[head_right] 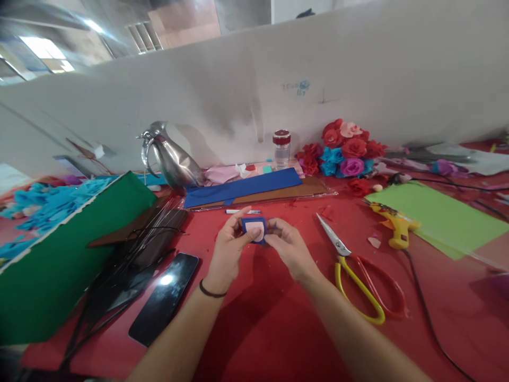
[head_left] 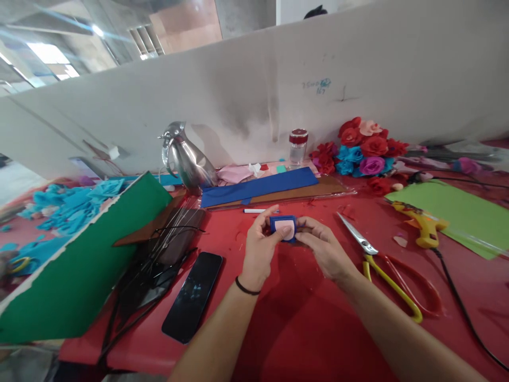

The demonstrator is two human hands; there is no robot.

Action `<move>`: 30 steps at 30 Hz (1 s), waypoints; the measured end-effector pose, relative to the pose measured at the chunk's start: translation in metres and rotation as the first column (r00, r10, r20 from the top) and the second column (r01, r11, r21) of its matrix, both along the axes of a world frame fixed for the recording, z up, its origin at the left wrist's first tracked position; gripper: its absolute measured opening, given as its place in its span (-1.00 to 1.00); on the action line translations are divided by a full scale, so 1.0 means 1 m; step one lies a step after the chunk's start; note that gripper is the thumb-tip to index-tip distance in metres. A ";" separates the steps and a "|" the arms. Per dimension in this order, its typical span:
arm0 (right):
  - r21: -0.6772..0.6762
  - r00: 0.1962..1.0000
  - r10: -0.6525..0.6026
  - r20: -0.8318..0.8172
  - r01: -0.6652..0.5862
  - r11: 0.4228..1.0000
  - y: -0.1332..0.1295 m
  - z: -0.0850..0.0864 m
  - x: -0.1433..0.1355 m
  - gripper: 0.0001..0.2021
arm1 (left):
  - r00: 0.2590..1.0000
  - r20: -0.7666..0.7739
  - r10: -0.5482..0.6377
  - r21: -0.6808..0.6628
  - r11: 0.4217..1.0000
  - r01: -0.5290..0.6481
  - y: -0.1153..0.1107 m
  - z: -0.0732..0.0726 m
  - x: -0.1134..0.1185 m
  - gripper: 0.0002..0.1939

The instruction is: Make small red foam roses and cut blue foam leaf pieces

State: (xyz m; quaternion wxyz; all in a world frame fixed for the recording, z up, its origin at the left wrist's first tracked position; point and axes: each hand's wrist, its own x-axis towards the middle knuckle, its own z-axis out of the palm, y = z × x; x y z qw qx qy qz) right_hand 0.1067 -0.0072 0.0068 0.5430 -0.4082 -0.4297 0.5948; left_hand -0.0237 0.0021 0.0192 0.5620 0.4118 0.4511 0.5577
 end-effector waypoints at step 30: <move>0.019 0.957 -0.287 0.050 0.286 0.958 -0.005 -0.003 -0.009 -0.58 | 0.979 0.184 -0.085 0.038 0.996 0.079 -0.002 -0.007 0.008 -0.73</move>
